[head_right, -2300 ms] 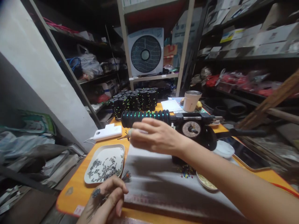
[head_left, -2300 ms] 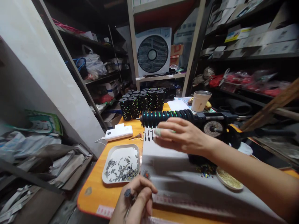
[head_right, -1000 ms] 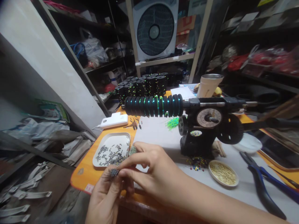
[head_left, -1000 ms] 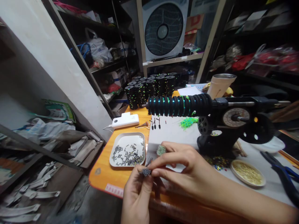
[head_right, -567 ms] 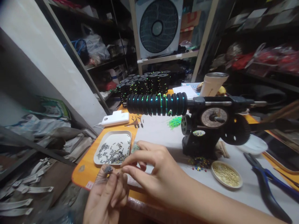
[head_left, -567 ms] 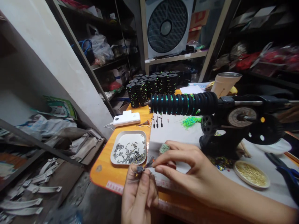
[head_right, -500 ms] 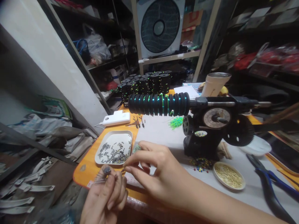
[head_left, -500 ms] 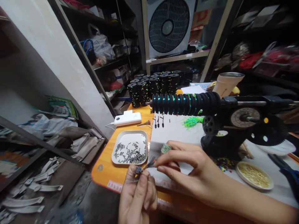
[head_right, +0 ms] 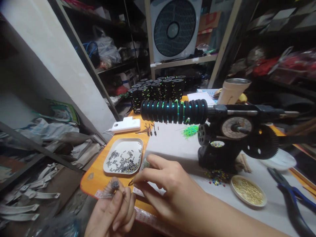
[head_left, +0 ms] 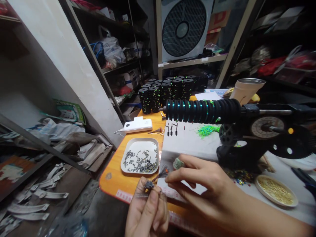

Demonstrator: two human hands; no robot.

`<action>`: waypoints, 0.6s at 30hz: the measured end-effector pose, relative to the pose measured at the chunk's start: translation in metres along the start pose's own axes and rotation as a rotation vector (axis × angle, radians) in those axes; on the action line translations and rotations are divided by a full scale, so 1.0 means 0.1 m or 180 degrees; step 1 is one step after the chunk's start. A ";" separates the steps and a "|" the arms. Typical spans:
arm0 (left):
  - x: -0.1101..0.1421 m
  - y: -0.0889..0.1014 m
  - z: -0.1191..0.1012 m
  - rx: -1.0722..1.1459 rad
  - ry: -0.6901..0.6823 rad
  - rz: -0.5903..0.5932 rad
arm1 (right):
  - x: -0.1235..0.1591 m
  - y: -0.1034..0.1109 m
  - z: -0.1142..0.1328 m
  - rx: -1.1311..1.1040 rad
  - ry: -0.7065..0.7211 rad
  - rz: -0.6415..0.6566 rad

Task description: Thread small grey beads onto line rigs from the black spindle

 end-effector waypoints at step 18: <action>-0.01 -0.03 0.14 -0.0131 -0.1181 -0.0594 | 0.02 -0.01 0.05 -0.0094 0.0115 0.0186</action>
Point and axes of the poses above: each hand's wrist, its own x-axis away from the middle knuckle, its own y-axis out of the back of the hand, z = x × y, the point moved 2 cm from there along -x, towards the middle knuckle, and after that the axes turned 1 degree about -z, right-handed, at the moved point
